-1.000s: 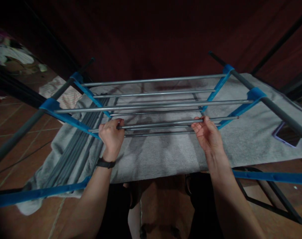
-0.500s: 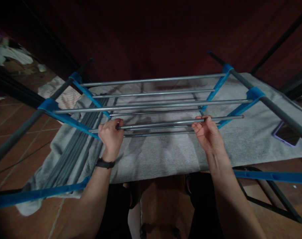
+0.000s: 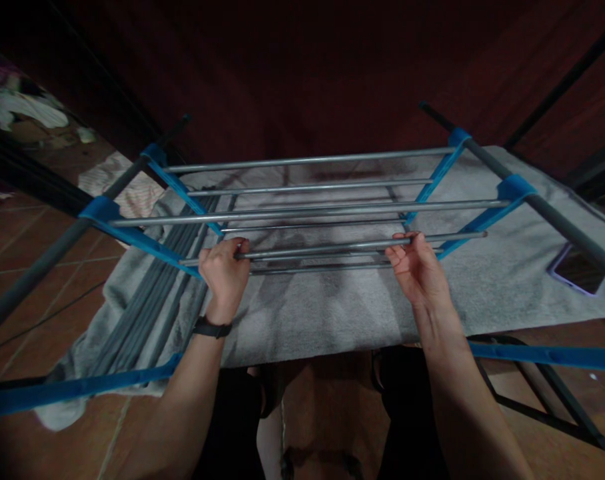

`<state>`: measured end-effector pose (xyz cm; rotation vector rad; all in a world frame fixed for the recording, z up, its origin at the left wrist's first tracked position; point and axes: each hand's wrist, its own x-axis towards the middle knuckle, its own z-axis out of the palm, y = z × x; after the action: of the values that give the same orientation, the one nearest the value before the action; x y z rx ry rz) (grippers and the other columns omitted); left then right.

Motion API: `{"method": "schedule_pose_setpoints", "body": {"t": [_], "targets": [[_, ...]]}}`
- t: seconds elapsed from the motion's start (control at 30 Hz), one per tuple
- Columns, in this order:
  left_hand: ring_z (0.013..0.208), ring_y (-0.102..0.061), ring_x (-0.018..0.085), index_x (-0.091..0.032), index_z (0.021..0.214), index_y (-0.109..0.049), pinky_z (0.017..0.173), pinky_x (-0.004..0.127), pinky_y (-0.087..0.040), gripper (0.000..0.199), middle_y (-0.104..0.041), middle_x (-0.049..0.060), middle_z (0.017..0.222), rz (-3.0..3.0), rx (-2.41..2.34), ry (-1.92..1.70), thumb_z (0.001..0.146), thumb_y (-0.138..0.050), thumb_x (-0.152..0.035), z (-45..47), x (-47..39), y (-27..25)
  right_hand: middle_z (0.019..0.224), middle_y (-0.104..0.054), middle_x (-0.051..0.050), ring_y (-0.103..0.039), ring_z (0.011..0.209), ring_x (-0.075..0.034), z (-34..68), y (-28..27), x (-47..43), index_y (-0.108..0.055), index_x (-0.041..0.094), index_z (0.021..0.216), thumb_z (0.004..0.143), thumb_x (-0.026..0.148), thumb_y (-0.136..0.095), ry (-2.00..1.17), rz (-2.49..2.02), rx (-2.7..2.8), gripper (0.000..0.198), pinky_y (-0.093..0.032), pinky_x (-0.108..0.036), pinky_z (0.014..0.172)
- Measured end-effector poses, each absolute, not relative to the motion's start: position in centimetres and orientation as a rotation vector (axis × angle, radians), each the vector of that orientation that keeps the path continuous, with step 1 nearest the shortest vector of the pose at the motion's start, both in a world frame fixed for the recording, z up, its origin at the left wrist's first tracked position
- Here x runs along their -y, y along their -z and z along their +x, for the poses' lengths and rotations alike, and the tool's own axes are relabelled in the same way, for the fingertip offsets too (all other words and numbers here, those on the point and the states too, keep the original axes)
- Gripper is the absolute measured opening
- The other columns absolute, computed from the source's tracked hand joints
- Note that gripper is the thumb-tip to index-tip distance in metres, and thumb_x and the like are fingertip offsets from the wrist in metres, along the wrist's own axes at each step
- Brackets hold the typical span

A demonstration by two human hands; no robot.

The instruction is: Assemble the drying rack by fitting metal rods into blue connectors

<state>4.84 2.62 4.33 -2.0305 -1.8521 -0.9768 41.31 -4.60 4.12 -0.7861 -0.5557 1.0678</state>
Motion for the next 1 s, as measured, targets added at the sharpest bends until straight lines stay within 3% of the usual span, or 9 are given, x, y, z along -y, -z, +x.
{"method": "schedule_pose_setpoints", "body": {"t": [0.53, 1.0], "targets": [[0.086, -0.066, 0.025, -0.023, 0.094, -0.073, 0.081, 0.038, -0.036, 0.024, -0.074, 0.008, 0.086, -2.023, 1.865, 0.962, 0.097, -0.051, -0.03, 4.83, -2.58, -4.37, 0.093, -0.077, 0.004, -0.073, 0.077, -0.009, 41.47, -4.01, 4.55, -0.074, 0.028, 0.086, 0.088, 0.036, -0.076, -1.079, -0.805, 0.543, 0.009, -0.063, -0.018, 0.075], [0.089, -0.066, 0.026, -0.022, 0.095, -0.074, 0.082, 0.039, -0.036, 0.025, -0.073, 0.009, 0.088, -2.067, 1.893, 0.911, 0.096, -0.05, -0.028, 4.88, -2.55, -4.5, 0.092, -0.078, 0.004, -0.073, 0.08, -0.01, 41.65, -3.76, 4.47, -0.075, 0.027, 0.086, 0.084, 0.041, -0.081, -1.126, -0.782, 0.519, 0.015, -0.063, -0.018, 0.078]]}}
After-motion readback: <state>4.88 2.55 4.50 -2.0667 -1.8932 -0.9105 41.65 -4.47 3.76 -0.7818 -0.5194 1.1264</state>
